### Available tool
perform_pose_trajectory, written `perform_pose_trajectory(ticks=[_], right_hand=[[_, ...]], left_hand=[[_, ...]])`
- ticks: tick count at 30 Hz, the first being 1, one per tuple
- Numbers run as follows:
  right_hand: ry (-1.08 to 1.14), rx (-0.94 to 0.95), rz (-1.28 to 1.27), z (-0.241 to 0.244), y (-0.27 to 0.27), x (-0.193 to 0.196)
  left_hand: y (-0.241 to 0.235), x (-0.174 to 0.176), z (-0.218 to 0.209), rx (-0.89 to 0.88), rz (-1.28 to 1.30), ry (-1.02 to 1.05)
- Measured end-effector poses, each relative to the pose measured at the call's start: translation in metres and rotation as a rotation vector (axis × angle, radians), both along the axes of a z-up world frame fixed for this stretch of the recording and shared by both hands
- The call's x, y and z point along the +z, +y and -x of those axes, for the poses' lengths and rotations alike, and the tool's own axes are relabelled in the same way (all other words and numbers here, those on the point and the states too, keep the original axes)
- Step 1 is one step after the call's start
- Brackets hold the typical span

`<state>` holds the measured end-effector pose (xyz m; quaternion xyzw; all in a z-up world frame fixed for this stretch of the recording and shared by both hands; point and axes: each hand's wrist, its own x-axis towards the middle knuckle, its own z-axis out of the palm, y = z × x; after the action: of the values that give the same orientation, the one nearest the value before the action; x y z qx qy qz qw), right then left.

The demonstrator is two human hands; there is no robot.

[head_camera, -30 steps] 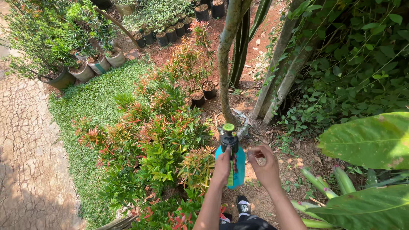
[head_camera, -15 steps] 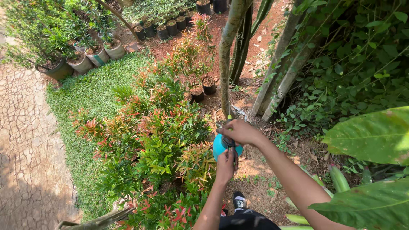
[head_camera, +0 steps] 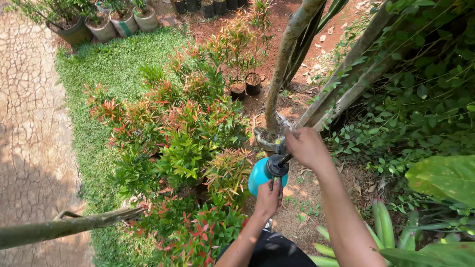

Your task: The person walks along a garden path while holding a handheld pressure sprayer and repeatedly pumps the handle to build pressure. They aim the nozzle at various potted and ground plants, spraying a fine mist onto leaves and soil. The person moves between different plant groupings and adjusts the spray direction as they proceed.

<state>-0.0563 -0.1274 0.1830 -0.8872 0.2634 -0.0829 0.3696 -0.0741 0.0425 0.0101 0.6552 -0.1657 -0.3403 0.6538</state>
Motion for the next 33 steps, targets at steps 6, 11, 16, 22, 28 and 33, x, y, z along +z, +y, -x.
perform_pose_trajectory(ticks=[6, 11, 16, 22, 28, 33], right_hand=[[0.034, 0.025, 0.084, 0.012, 0.037, -0.083], [0.198, 0.080, -0.048, 0.026, 0.013, -0.069], [0.141, 0.026, 0.098, 0.046, 0.001, -0.072], [0.186, 0.135, -0.134, 0.092, 0.018, -0.139], [0.327, 0.329, -0.282, 0.093, -0.054, -0.126], [0.014, 0.950, 0.420, 0.096, -0.034, -0.192]], left_hand=[[0.016, 0.007, 0.004, -0.036, -0.043, -0.083], [0.022, 0.003, 0.013, -0.086, -0.138, -0.110], [0.029, 0.001, 0.034, -0.081, -0.134, -0.040], [0.030, -0.021, 0.069, -0.132, -0.214, -0.253], [0.026, -0.071, 0.120, -0.061, -0.295, -0.136], [0.039, -0.071, 0.158, 0.076, -0.231, -0.031]])
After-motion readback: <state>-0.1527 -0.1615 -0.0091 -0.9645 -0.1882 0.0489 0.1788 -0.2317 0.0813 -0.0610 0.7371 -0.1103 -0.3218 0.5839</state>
